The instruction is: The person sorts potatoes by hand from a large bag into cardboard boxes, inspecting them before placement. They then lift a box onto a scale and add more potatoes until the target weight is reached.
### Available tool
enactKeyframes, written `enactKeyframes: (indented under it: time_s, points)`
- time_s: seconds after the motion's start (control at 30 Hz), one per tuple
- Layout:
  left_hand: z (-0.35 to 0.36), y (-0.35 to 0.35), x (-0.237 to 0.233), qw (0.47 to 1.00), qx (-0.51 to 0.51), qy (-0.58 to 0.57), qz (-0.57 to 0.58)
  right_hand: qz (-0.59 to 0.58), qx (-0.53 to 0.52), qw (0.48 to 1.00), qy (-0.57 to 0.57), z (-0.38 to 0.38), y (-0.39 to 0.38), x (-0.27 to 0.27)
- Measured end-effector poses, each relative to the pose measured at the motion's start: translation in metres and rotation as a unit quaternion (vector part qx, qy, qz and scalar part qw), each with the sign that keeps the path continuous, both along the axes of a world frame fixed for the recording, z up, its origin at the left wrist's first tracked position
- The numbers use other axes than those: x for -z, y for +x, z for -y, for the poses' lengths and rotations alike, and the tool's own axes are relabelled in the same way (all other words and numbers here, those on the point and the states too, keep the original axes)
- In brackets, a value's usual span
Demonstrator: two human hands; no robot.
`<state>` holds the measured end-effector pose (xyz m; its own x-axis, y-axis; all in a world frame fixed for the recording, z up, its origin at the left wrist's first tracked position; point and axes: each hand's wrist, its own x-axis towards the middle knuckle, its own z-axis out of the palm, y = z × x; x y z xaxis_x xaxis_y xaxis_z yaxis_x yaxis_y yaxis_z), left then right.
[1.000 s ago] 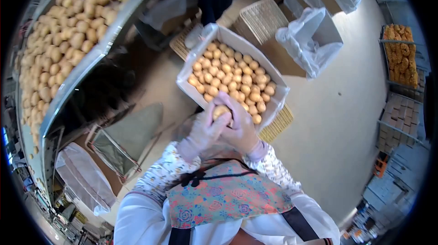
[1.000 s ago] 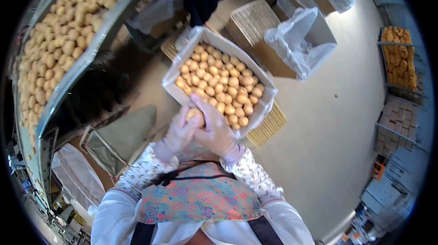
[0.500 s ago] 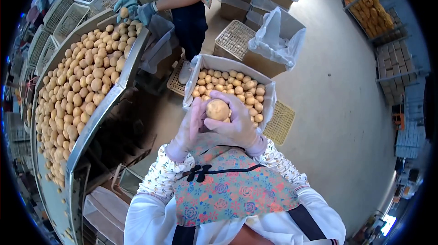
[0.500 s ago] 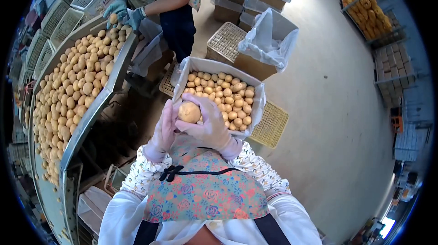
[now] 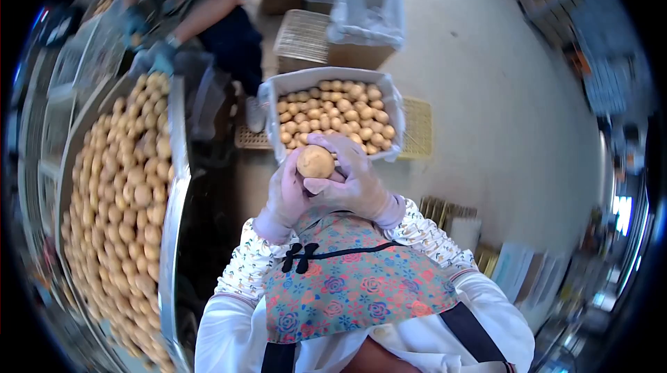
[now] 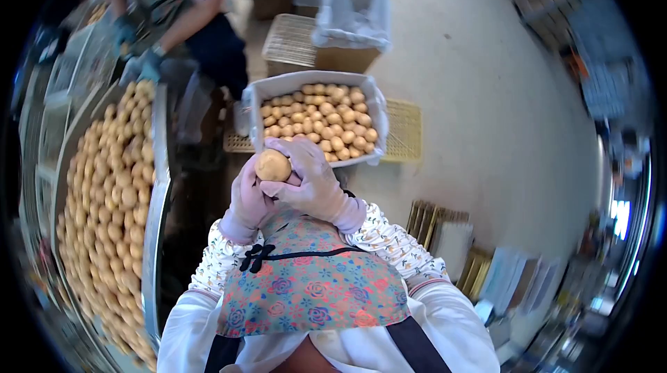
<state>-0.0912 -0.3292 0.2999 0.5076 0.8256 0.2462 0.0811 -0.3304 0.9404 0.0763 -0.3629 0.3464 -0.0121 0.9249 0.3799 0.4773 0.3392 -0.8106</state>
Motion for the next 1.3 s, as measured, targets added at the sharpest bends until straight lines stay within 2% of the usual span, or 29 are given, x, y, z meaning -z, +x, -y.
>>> enactKeyframes:
  time_s: [0.03,0.07,0.1,0.17,0.2,0.23,0.27,0.3,0.33,0.37,0.43,0.5,0.57,0.6,0.67,0.7,0.73,0.77,0.8,0.83,0.93,1.0,1.03,1.07,1.1,1.13,1.23,1.27,1.3]
  points:
    - [-0.007,0.005,-0.001,0.998,0.063,-0.007,-0.013,-0.076,0.015,0.995,-0.057,0.010,0.001,0.002]
    - [-0.010,0.013,-0.002,0.987,0.124,-0.095,0.022,-0.151,0.044,0.982,-0.101,0.022,0.001,0.008]
    - [-0.007,0.021,0.003,0.939,0.183,-0.274,0.099,-0.228,0.080,0.962,-0.130,0.036,0.005,0.015]
    - [0.000,0.043,0.008,0.787,0.242,-0.530,0.203,-0.158,0.148,0.974,-0.067,0.058,0.015,0.042]
    - [0.000,0.050,0.039,0.881,0.266,-0.391,0.027,-0.094,0.185,0.977,-0.052,0.072,0.020,0.047]
    - [0.007,0.059,0.030,0.873,0.278,-0.400,-0.028,-0.031,0.218,0.974,-0.047,0.088,0.024,0.052]
    - [0.015,0.068,0.021,0.862,0.292,-0.406,-0.082,-0.049,0.245,0.963,-0.103,0.106,0.028,0.054]
    - [0.025,0.087,-0.005,0.779,0.279,-0.556,-0.072,-0.072,0.258,0.950,-0.157,0.120,0.033,0.055]
    - [0.023,0.094,0.013,0.757,0.317,-0.565,-0.083,-0.097,0.261,0.937,-0.208,0.131,0.040,0.056]
    - [0.018,0.097,0.031,0.736,0.347,-0.574,-0.091,-0.238,0.289,0.906,-0.194,0.140,0.048,0.069]
    - [0.022,0.104,0.015,0.805,0.346,-0.472,-0.095,-0.506,0.305,0.795,-0.134,0.160,0.060,0.095]
    - [0.010,0.115,0.036,0.821,0.336,-0.445,-0.118,-0.647,0.385,0.655,-0.059,0.200,0.074,0.095]
    - [-0.005,0.125,0.060,0.829,0.344,-0.421,-0.131,-0.569,0.426,0.701,0.048,0.256,0.096,0.147]
    - [-0.008,0.130,0.061,0.831,0.335,-0.419,-0.145,-0.672,0.375,0.620,0.151,0.291,0.116,0.203]
    - [-0.015,0.140,0.073,0.836,0.309,-0.426,-0.157,-0.742,0.466,0.419,0.237,0.353,0.168,0.191]
    - [-0.016,0.145,0.080,0.836,0.304,-0.429,-0.158,-0.716,0.419,0.478,0.288,0.419,0.207,0.174]
    - [-0.011,0.150,0.080,0.835,0.294,-0.436,-0.163,-0.564,0.407,0.634,0.337,0.469,0.237,0.128]
    - [-0.006,0.155,0.080,0.834,0.285,-0.441,-0.170,-0.595,0.455,0.503,0.431,0.534,0.290,0.108]
    - [0.002,0.160,0.081,0.844,0.271,-0.427,-0.179,-0.580,0.564,0.476,0.345,0.555,0.302,0.048]
    - [0.003,0.162,0.094,0.847,0.272,-0.419,-0.182,-0.564,0.616,0.400,0.379,0.581,0.331,0.030]
    - [0.006,0.155,0.143,0.869,0.268,-0.359,-0.210,-0.206,0.710,0.664,0.110,0.600,0.366,0.101]
    - [0.017,0.146,0.156,0.884,0.223,-0.338,-0.232,0.066,0.688,0.680,-0.244,0.542,0.373,0.100]
    - [0.021,0.133,0.163,0.890,0.196,-0.329,-0.248,-0.122,0.649,0.723,-0.201,0.511,0.377,0.141]
    - [0.016,0.115,0.188,0.887,0.180,-0.359,-0.228,-0.422,0.597,0.676,-0.091,0.465,0.379,0.184]
    - [0.021,0.101,0.190,0.896,0.165,-0.331,-0.245,-0.521,0.552,0.645,-0.086,0.422,0.377,0.209]
    - [0.025,0.090,0.185,0.893,0.157,-0.338,-0.254,-0.559,0.504,0.650,-0.108,0.383,0.377,0.223]
    - [0.068,0.060,0.150,0.904,0.070,-0.352,-0.232,-0.513,0.307,0.770,-0.222,0.265,0.336,0.225]
    - [0.078,0.055,0.132,0.914,0.020,-0.277,-0.295,-0.476,0.285,0.788,-0.269,0.228,0.313,0.201]
    - [0.080,0.044,0.129,0.877,-0.026,-0.352,-0.326,-0.432,0.255,0.808,-0.310,0.204,0.299,0.182]
